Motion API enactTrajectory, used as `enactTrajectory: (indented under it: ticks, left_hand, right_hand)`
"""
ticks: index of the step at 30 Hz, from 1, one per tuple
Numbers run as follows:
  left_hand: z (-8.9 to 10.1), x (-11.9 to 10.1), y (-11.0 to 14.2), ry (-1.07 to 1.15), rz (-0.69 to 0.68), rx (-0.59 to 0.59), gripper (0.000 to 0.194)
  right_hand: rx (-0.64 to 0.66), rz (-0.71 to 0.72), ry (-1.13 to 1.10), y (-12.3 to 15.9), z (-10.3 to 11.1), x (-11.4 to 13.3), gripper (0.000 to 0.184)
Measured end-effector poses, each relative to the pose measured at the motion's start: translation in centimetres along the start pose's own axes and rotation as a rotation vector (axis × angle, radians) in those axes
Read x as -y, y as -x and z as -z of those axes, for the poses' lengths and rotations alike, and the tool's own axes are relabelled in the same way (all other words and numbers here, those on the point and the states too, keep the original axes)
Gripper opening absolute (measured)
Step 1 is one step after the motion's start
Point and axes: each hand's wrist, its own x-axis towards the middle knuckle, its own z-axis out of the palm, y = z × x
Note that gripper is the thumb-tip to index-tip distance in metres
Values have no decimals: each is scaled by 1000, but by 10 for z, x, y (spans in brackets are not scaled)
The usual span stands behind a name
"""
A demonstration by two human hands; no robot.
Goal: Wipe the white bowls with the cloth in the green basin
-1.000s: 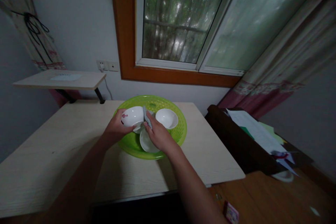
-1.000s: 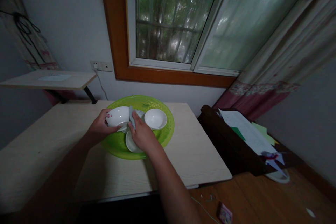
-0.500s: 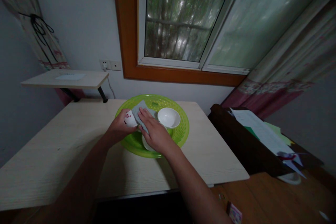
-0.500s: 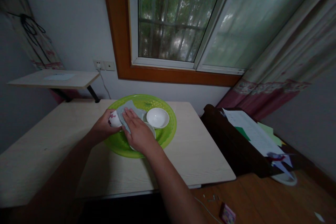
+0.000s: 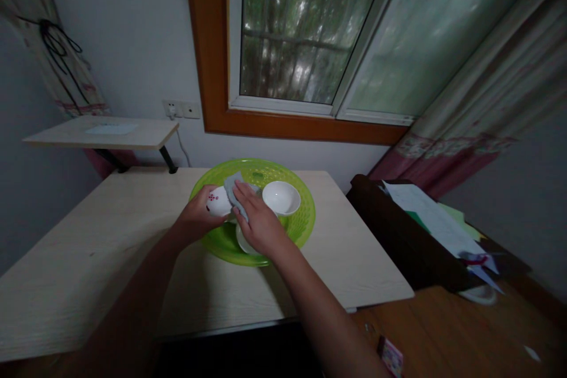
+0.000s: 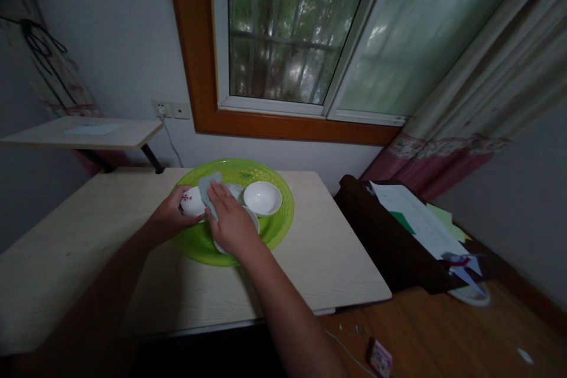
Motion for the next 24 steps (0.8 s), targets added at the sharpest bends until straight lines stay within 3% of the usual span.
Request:
enactTrajectory:
  ticks: [4,13,21,24]
  left_hand:
    - [-2,0,1,1,-14,-3,61]
    - [-6,0,3,-147,-132,-62,59]
    - [-9,4,1,-166,-187,-59,51]
    - [-8,4,2,-148,-168,-75,56]
  right_hand:
    - [36,111,63,-1,-1,8,58]
    - [-49,-170,76,-1,-2,-4,54]
    - [55,109,28,0,1,8,56]
    - [33,43,16,-1,0,7,57]
